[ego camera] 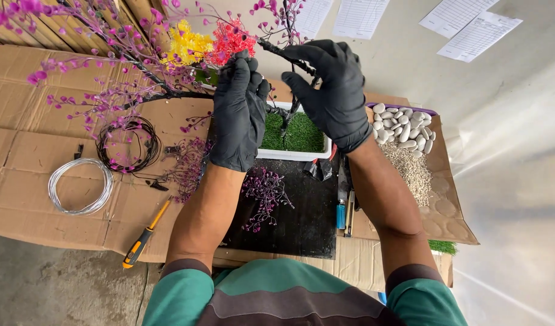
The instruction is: The person assembles artificial plants by attaching purple flower branches to a black tree structure in a white rectangular pot filled with green moss. They repeatedly pick up small purple branches from the table, insert them into the tree, and adjust their placement to create a fuller appearance.
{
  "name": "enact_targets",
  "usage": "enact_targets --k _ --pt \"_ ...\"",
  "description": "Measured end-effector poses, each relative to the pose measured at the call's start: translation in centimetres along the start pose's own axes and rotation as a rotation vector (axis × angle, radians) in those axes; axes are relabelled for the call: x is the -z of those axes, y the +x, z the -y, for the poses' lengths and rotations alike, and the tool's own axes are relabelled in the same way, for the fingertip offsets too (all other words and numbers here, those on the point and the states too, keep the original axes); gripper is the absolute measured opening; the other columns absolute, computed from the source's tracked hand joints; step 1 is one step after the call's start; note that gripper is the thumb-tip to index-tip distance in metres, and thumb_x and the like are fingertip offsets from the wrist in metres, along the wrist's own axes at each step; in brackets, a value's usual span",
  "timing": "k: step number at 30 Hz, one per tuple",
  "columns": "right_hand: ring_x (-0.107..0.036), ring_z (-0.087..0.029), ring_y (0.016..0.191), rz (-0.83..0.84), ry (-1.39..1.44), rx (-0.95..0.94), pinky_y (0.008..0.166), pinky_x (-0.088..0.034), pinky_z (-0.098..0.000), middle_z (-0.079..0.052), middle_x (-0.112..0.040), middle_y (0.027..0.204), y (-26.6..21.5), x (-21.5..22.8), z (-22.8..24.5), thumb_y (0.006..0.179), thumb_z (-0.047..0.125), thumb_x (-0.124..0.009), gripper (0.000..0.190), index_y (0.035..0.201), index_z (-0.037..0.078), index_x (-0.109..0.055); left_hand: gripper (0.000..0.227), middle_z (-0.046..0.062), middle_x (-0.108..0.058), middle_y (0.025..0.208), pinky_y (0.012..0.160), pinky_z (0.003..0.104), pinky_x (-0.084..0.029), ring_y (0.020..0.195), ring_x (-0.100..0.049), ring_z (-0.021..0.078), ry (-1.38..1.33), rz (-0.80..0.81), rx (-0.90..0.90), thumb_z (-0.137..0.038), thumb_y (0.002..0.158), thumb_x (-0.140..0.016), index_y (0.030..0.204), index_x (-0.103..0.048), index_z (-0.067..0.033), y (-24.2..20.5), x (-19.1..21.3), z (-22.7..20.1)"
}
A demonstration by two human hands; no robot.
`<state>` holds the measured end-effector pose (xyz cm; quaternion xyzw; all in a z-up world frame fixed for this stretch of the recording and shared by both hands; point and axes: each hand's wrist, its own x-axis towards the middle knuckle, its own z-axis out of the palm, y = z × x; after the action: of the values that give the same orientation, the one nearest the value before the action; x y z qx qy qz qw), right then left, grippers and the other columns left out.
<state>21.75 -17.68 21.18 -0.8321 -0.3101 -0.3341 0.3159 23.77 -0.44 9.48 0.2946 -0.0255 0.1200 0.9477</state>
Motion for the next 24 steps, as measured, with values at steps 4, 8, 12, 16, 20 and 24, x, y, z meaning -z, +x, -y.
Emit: enact_targets --k 4,8,12,16,20,24 --pt "-0.064 -0.030 0.106 0.090 -0.017 0.019 0.087 -0.047 -0.0462 -0.004 -0.071 0.121 0.6 -1.4 -2.3 0.096 0.025 -0.085 0.047 0.138 0.021 -0.063 0.037 -0.002 -0.069 0.125 0.102 0.057 -0.047 0.101 -0.064 0.0176 0.156 0.010 -0.100 -0.039 0.101 -0.074 0.132 -0.068 -0.0209 0.2 -0.7 -1.0" --pt "-0.063 -0.022 0.089 0.147 0.244 -0.084 0.082 -0.050 -0.0411 0.000 -0.073 0.104 1.5 -1.9 -2.7 0.094 0.004 -0.077 0.040 0.129 0.021 -0.070 0.035 0.002 -0.074 0.121 0.099 0.057 -0.052 0.103 -0.068 0.0225 0.107 0.000 -0.088 -0.035 0.099 -0.075 0.130 -0.071 -0.0184 1.4 -0.1 -0.6" --pt "-0.066 -0.020 0.100 0.221 0.471 -0.084 0.083 -0.054 -0.0333 -0.007 -0.074 0.120 2.0 -2.1 -3.1 0.100 -0.005 -0.065 0.033 0.127 0.013 -0.071 0.026 0.007 -0.079 0.106 0.082 0.050 -0.056 0.097 -0.074 0.0254 0.109 -0.149 -0.046 -0.029 0.091 -0.080 0.113 -0.078 -0.0153 2.6 -1.0 -0.5" --pt "-0.069 -0.022 0.104 0.244 0.547 -0.125 0.086 -0.057 -0.0341 -0.008 -0.073 0.116 1.5 -3.0 -4.3 0.103 0.001 -0.065 0.026 0.126 0.011 -0.071 0.036 0.005 -0.072 0.127 0.101 0.059 -0.051 0.109 -0.071 0.0295 0.100 -0.071 0.038 -0.029 0.093 -0.080 0.126 -0.075 -0.0160 2.8 -1.1 -0.4" --pt "-0.069 -0.018 0.104 0.265 0.602 -0.161 0.089 -0.058 -0.0322 -0.006 -0.073 0.114 1.8 -2.7 -4.0 0.099 -0.004 -0.064 0.026 0.121 0.008 -0.071 0.038 0.008 -0.077 0.110 0.073 0.040 -0.062 0.090 -0.071 0.0253 0.189 -0.030 0.030 -0.022 0.092 -0.080 0.126 -0.073 -0.0075 3.3 -1.7 -0.8" --pt "-0.069 -0.013 0.096 0.262 0.637 -0.208 0.081 -0.057 -0.0275 -0.005 -0.075 0.112 2.0 -2.0 -3.4 0.100 0.001 -0.070 0.018 0.117 0.007 -0.073 0.019 0.018 -0.074 0.127 0.070 0.037 -0.061 0.086 -0.070 0.0227 0.187 0.114 -0.120 -0.007 0.096 -0.078 0.114 -0.078 -0.0026 3.5 -1.5 -0.7"
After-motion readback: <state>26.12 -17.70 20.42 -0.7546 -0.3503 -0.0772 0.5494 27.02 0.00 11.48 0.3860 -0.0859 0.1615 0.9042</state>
